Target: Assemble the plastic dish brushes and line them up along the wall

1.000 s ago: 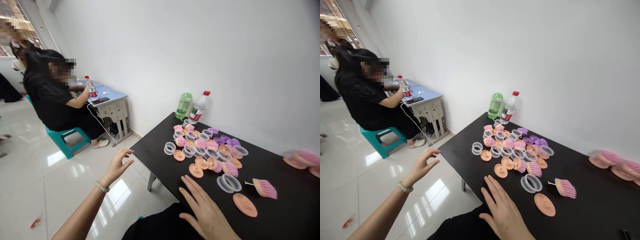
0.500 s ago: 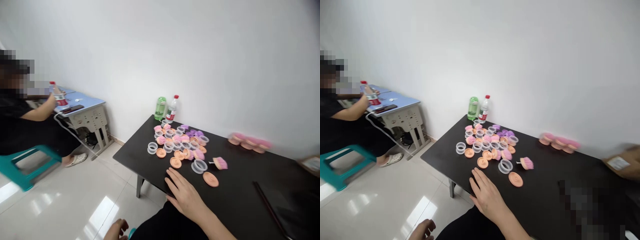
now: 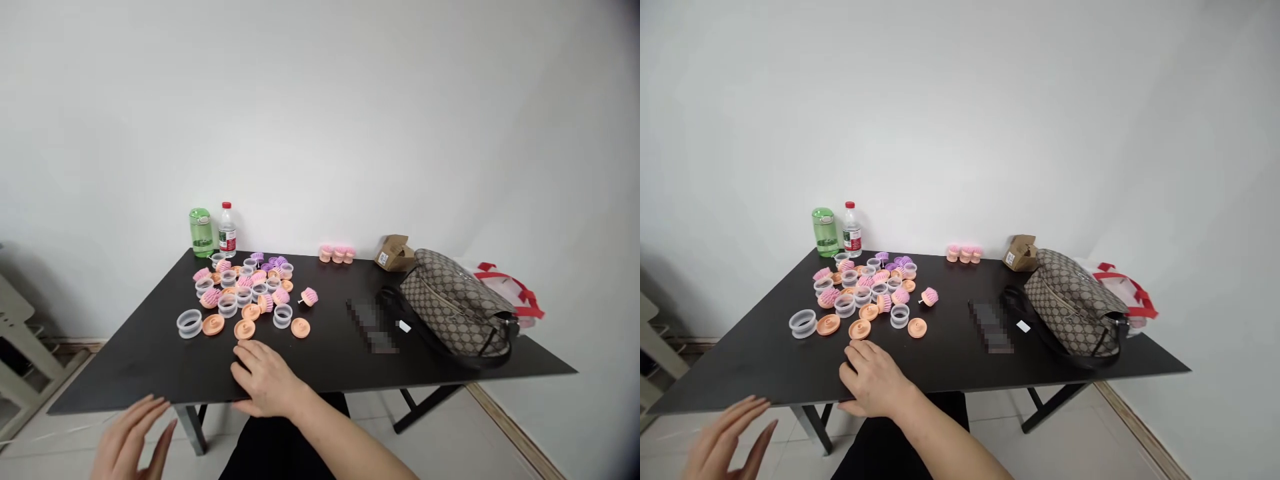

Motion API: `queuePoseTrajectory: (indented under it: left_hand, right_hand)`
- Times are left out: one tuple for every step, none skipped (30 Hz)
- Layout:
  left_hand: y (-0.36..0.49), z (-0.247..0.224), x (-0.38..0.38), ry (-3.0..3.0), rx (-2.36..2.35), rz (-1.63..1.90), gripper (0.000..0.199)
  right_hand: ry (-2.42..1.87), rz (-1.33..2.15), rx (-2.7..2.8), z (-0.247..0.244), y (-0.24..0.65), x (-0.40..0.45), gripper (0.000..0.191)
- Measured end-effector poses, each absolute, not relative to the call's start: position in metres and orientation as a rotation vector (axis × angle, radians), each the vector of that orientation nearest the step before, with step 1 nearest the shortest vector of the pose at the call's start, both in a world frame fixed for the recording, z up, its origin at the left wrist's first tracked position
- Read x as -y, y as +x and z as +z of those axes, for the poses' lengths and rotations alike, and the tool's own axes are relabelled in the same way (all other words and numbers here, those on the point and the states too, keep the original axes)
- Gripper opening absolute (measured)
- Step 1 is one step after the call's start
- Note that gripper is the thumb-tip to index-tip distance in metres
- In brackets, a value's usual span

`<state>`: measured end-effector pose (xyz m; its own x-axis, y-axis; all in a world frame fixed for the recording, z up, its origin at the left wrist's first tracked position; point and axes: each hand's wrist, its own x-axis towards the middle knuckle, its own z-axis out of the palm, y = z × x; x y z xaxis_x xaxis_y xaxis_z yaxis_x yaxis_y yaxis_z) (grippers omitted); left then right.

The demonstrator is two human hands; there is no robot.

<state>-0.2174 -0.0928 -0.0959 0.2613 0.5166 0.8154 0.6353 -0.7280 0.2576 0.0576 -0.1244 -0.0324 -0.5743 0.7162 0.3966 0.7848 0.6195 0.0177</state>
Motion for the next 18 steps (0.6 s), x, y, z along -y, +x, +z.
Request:
queuePoseTrajectory:
  left_hand:
    - [-0.213,-0.09,0.087,-2.382,1.143,-1.447,0.034]
    - [-0.208,-0.087,0.083,-2.365,1.19,-1.401,0.034]
    - [-0.203,-0.085,0.079,-2.34,1.239,-1.331,0.038]
    - [-0.199,-0.086,0.077,-2.309,1.264,-1.252,0.043]
    - [-0.196,-0.088,0.075,-2.3,1.266,-1.163,0.049]
    - [-0.194,-0.091,0.074,-2.294,1.266,-1.074,0.052]
    - [-0.193,-0.094,0.074,-2.28,1.27,-1.01,0.054]
    - [-0.193,-0.096,0.075,-2.277,1.279,-0.949,0.056]
    - [-0.193,-0.098,0.075,-2.272,1.299,-0.903,0.057]
    - [-0.194,-0.099,0.077,-2.267,1.319,-0.868,0.058]
    - [-0.195,-0.099,0.078,-2.27,1.338,-0.836,0.059]
    - [-0.196,-0.099,0.08,-2.272,1.351,-0.814,0.06]
    - [-0.197,-0.099,0.081,-2.271,1.358,-0.803,0.06]
    - [-0.198,-0.099,0.082,-2.273,1.358,-0.797,0.061]
    - [-0.199,-0.099,0.083,-2.276,1.355,-0.797,0.061]
    - [-0.2,-0.099,0.083,-2.282,1.348,-0.796,0.061]
    - [-0.201,-0.099,0.083,-2.288,1.334,-0.797,0.062]
    - [-0.202,-0.099,0.083,-2.294,1.32,-0.795,0.063]
  right_hand:
    - [-1.2,-0.275,2.492,-0.033,0.058,0.124,0.044]
    - [-1.202,-0.277,2.486,-0.034,0.057,0.124,0.044]
    - [-1.204,-0.275,2.477,-0.035,0.057,0.124,0.045]
    - [-1.21,-0.264,2.465,-0.036,0.056,0.124,0.047]
    - [-1.219,-0.245,2.453,-0.037,0.055,0.124,0.048]
    - [-1.229,-0.217,2.444,-0.037,0.055,0.124,0.05]
    - [-1.239,-0.183,2.439,-0.037,0.054,0.124,0.051]
    - [-1.251,-0.149,2.436,-0.037,0.053,0.124,0.051]
    - [-1.264,-0.118,2.435,-0.037,0.053,0.124,0.051]
    - [-1.274,-0.093,2.435,-0.037,0.052,0.124,0.052]
    - [-1.28,-0.074,2.436,-0.037,0.052,0.124,0.053]
    - [-1.286,-0.06,2.437,-0.037,0.051,0.124,0.054]
    - [-1.288,-0.052,2.44,-0.037,0.051,0.125,0.056]
    - [-1.287,-0.046,2.447,-0.038,0.051,0.126,0.058]
    - [-1.29,-0.041,2.454,-0.039,0.051,0.127,0.06]
    - [-1.299,-0.035,2.458,-0.04,0.051,0.129,0.062]
    - [-1.31,-0.027,2.465,-0.04,0.053,0.132,0.065]
    - [-1.31,-0.018,2.483,-0.039,0.055,0.136,0.069]
